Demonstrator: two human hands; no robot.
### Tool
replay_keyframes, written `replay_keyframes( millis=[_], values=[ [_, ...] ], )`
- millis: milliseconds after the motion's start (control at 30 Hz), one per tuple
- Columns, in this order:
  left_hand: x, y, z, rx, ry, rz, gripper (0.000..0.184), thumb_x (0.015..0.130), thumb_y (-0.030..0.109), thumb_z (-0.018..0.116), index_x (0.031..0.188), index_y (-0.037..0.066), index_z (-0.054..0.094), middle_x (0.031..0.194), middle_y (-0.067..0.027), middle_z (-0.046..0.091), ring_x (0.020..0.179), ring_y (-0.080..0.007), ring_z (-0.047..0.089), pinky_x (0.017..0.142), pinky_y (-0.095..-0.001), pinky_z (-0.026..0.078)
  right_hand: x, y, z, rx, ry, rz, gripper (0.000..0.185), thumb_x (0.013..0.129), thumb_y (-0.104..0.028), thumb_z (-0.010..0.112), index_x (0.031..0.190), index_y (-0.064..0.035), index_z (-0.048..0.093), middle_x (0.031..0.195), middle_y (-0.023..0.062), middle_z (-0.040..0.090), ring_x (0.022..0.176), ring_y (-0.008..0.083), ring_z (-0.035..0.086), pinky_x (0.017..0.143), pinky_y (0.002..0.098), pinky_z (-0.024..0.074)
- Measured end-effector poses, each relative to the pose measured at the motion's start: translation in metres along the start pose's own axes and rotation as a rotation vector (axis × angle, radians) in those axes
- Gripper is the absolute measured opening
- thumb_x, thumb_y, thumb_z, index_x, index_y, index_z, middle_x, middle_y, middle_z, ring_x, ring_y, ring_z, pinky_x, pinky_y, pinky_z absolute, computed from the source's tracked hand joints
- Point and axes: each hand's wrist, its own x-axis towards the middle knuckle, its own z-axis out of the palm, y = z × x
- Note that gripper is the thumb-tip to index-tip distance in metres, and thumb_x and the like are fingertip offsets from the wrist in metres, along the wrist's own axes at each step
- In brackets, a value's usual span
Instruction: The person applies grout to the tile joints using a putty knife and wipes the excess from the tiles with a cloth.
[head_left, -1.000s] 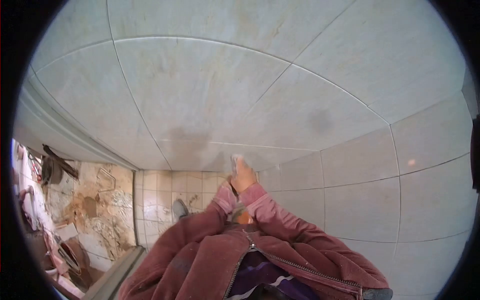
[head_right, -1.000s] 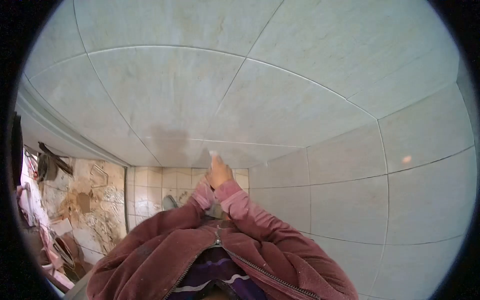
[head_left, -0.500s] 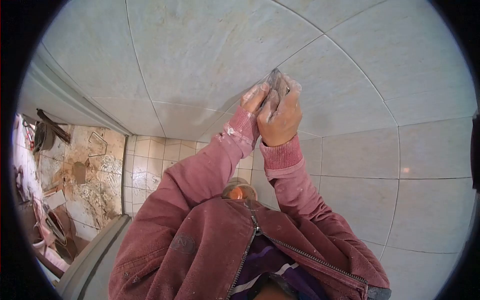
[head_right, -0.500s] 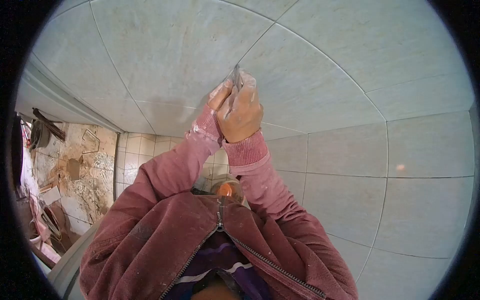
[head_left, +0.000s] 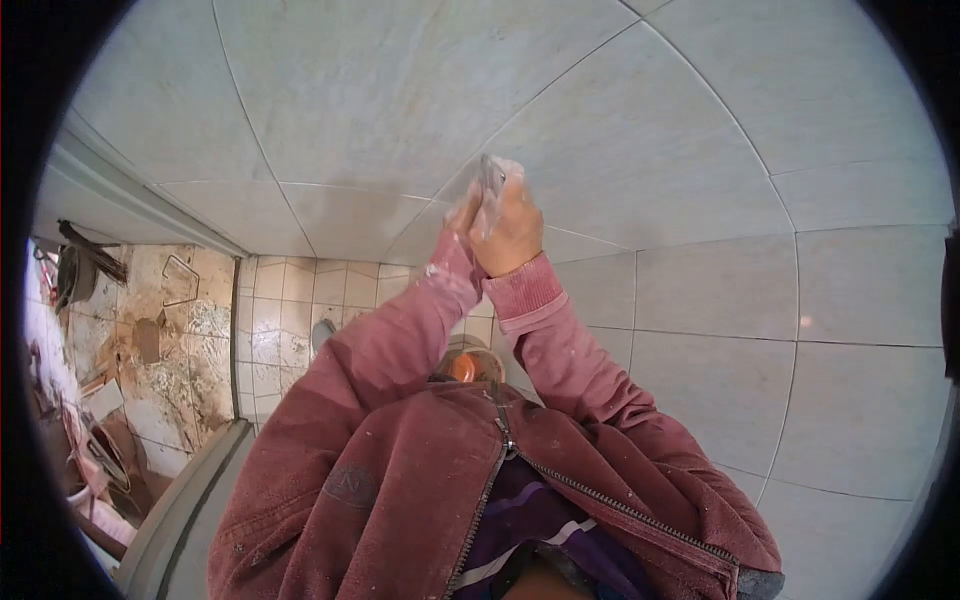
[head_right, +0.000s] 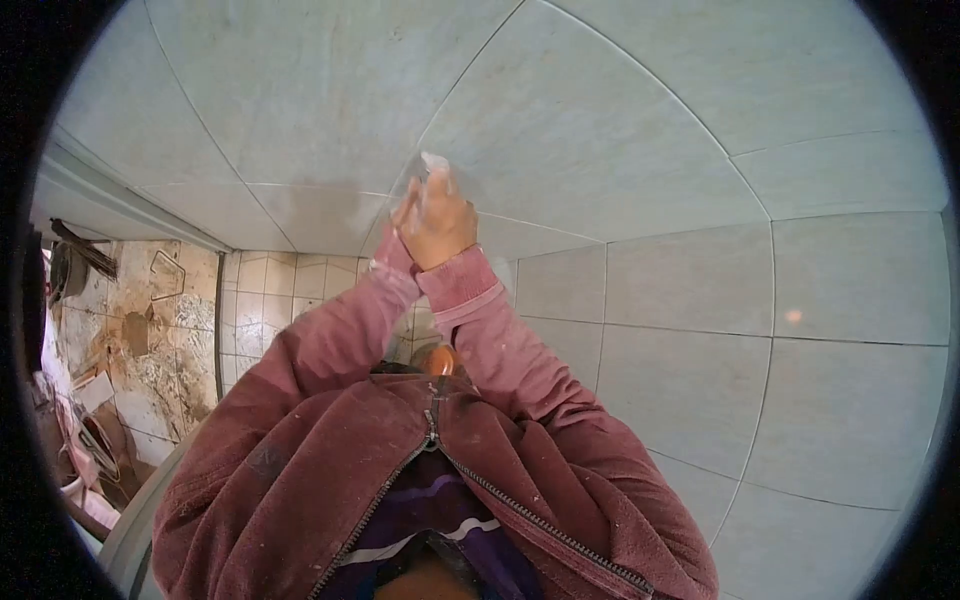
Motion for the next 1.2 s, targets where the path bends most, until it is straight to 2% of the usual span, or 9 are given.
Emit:
replay_keyframes(
  millis=[267,467,567,633,667,733,767,900,1200],
  values=[
    [0.012,0.036,0.029,-0.132,-0.162,0.052,0.024,0.088,0.030,0.050,0.086,0.007,0.056,0.079,-0.0007,0.054,0.068,-0.0083,0.049,0.059,-0.0235,0.042,0.026,-0.010,-0.012,0.047,0.105,-0.101,0.032,0.075,0.003,0.048,0.107,0.0033,0.044,0.090,0.0212,0.057,0.076,0.0381,0.058,0.064,0.0360,0.0474],
    [0.015,-0.003,-0.037,-0.067,-0.079,-0.036,0.029,0.089,0.032,0.044,0.092,0.005,0.055,0.084,-0.0040,0.056,0.073,-0.0115,0.054,0.063,-0.0252,0.045,-0.001,0.006,0.026,-0.044,0.154,-0.155,0.028,0.074,-0.004,0.053,0.102,-0.0002,0.049,0.079,0.0175,0.057,0.063,0.0350,0.058,0.051,0.0380,0.0472],
    [0.004,-0.048,-0.085,-0.247,0.099,-0.229,0.032,0.090,0.033,0.042,0.095,0.005,0.055,0.087,-0.0053,0.058,0.076,-0.0134,0.056,0.066,-0.0259,0.047,-0.055,0.054,0.074,-0.138,-0.342,0.110,0.033,0.072,-0.006,0.057,0.105,-0.0027,0.051,0.088,0.0175,0.057,0.072,0.0366,0.057,0.063,0.0410,0.0466],
    [-0.006,-0.145,-0.177,0.896,0.142,0.361,0.034,0.091,0.031,0.038,0.102,0.004,0.055,0.091,-0.0061,0.058,0.080,-0.0170,0.059,0.069,-0.0272,0.049,-0.093,0.081,0.100,-0.134,-0.496,0.316,0.034,0.072,-0.005,0.057,0.105,-0.0039,0.052,0.092,0.0177,0.057,0.080,0.0368,0.057,0.070,0.0403,0.0460],
    [0.016,-0.127,-0.174,0.904,0.138,0.414,0.034,0.091,0.031,0.038,0.102,0.004,0.055,0.091,-0.0061,0.058,0.080,-0.0170,0.059,0.069,-0.0272,0.049,-0.103,0.076,0.099,-0.042,-0.358,0.116,0.035,0.074,-0.008,0.055,0.108,-0.0022,0.050,0.095,0.0204,0.055,0.079,0.0375,0.057,0.067,0.0412,0.0466],
    [0.005,-0.104,-0.143,-0.038,0.347,-0.112,0.038,0.090,0.035,0.040,0.106,0.003,0.054,0.091,-0.0055,0.058,0.079,-0.0153,0.057,0.067,-0.0264,0.048,-0.099,0.071,0.084,0.029,-0.270,-0.054,0.038,0.075,-0.012,0.053,0.111,-0.0005,0.048,0.099,0.0230,0.054,0.078,0.0381,0.057,0.065,0.0421,0.0471],
    [-0.012,-0.046,-0.097,-0.224,0.142,-0.325,0.039,0.088,0.036,0.044,0.105,0.002,0.054,0.088,-0.0048,0.057,0.075,-0.0126,0.055,0.064,-0.0245,0.046,-0.079,0.053,0.058,0.026,-0.266,0.025,0.034,0.075,-0.006,0.052,0.109,-0.0001,0.047,0.099,0.0222,0.054,0.083,0.0363,0.057,0.070,0.0386,0.0462],
    [0.012,0.003,-0.016,-0.082,-0.037,0.063,0.030,0.085,0.031,0.055,0.092,0.002,0.056,0.082,-0.0023,0.055,0.068,-0.0103,0.051,0.059,-0.0230,0.043,-0.012,0.021,0.007,0.189,-0.098,0.025,0.031,0.076,0.003,0.047,0.107,0.0041,0.043,0.097,0.0217,0.055,0.087,0.0339,0.057,0.075,0.0333,0.0453],
    [0.025,0.021,-0.014,-0.094,-0.236,0.013,0.028,0.085,0.028,0.056,0.094,0.001,0.055,0.086,-0.0031,0.056,0.075,-0.0114,0.053,0.064,-0.0270,0.045,0.001,0.004,0.011,-0.065,0.015,-0.115,0.032,0.076,0.004,0.046,0.108,0.0046,0.044,0.090,0.0183,0.055,0.079,0.0327,0.058,0.069,0.0345,0.0466]
  ],
)
